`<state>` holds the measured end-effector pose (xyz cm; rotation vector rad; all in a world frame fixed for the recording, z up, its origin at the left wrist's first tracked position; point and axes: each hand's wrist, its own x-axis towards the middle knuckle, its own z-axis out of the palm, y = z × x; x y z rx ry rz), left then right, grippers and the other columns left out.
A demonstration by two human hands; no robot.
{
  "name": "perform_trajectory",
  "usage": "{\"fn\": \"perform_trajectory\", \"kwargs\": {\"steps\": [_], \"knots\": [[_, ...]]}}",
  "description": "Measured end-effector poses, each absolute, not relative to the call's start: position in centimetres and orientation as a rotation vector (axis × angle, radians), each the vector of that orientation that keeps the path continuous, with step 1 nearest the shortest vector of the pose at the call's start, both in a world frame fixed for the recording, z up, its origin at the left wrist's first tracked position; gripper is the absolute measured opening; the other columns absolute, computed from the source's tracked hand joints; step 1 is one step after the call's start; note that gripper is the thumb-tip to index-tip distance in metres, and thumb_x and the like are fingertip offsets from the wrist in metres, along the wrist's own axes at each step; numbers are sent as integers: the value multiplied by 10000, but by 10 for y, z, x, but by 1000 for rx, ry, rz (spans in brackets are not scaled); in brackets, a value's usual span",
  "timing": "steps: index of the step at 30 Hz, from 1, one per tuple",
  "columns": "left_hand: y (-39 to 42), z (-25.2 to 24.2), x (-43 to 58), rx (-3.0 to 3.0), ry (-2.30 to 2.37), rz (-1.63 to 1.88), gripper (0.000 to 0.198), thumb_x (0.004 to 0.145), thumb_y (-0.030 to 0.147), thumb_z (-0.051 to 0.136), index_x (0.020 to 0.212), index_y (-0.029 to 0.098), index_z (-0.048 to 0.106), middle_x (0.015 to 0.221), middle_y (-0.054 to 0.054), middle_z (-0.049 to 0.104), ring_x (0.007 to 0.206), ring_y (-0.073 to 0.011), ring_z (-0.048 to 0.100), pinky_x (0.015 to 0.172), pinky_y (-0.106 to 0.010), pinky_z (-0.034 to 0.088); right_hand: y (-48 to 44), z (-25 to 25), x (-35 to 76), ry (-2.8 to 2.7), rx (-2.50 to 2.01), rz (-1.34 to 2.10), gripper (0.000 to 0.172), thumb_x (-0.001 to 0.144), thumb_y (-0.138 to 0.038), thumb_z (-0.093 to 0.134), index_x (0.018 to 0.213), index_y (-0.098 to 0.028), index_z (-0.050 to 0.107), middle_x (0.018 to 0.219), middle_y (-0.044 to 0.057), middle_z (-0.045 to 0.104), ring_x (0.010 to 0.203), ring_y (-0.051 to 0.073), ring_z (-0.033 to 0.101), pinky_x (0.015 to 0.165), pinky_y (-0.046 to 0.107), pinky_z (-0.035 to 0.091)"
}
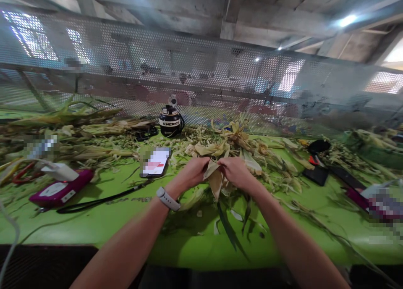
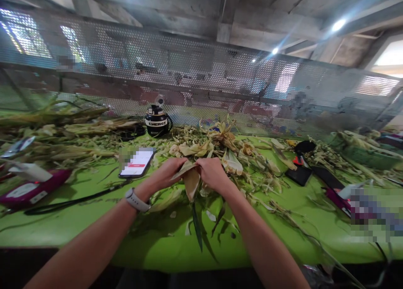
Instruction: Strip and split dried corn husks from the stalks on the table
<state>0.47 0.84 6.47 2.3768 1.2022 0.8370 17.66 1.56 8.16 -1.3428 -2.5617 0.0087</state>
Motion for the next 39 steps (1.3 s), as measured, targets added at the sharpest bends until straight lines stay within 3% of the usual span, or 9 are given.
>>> {"fn": "perform_trajectory", "kwargs": {"steps": [10, 16, 23, 30, 33, 36, 39], "knots": [[19, 36, 6, 2466, 1246, 966, 98, 720, 208, 524, 672, 190, 440, 633, -8, 510, 572, -134, 431, 564, -260, 297, 10, 72, 163, -2461, -1549, -175, 222, 837, -141, 416, 862, -146, 636, 882, 120, 694, 846, 223, 618, 684, 300, 317], [17, 30, 9, 2460, 1266, 1052, 153, 789, 274, 470, 678, 193, 405, 631, 14, 477, 567, -113, 383, 560, -251, 268, 2, 71, 152, -2348, -1706, -119, 222, 832, -138, 398, 883, -134, 614, 903, 150, 679, 891, 257, 611, 701, 325, 324], [2, 42, 18, 2486, 1328, 1036, 139, 724, 196, 477, 673, 204, 348, 626, 28, 420, 565, -112, 330, 553, -268, 243, 1, 66, 148, -2342, -1694, -169, 212, 833, -125, 384, 899, -118, 585, 888, 182, 656, 912, 280, 599, 735, 345, 337], [13, 42, 15, 2292, 1290, 1065, 106, 722, 188, 482, 649, 185, 404, 610, 26, 445, 584, -111, 371, 554, -247, 287, 11, 65, 153, -2230, -1710, -47, 217, 836, -153, 386, 873, -157, 600, 905, 128, 676, 865, 224, 603, 699, 293, 349], [17, 51, 11, 2176, 1118, 1063, 109, 724, 213, 515, 644, 169, 456, 630, 19, 493, 609, -107, 427, 562, -225, 337, 18, 68, 163, -2103, -1674, 52, 223, 826, -170, 400, 863, -178, 619, 900, 95, 683, 846, 204, 600, 687, 270, 356], [6, 68, 6, 1858, 852, 1044, 220, 761, 353, 549, 669, 157, 507, 607, 11, 530, 553, -90, 456, 530, -215, 360, 27, 71, 178, -1953, -1594, 126, 237, 791, -152, 413, 872, -178, 634, 896, 88, 683, 848, 216, 599, 712, 282, 371], [-14, 83, -6, 1607, 605, 660, 292, 687, 435, 660, 673, 156, 573, 589, -19, 591, 491, -96, 501, 488, -232, 386, 43, 73, 203, -1667, -1528, 218, 188, 732, -172, 459, 821, -182, 625, 844, 76, 670, 824, 226, 586, 732, 310, 384]]}}
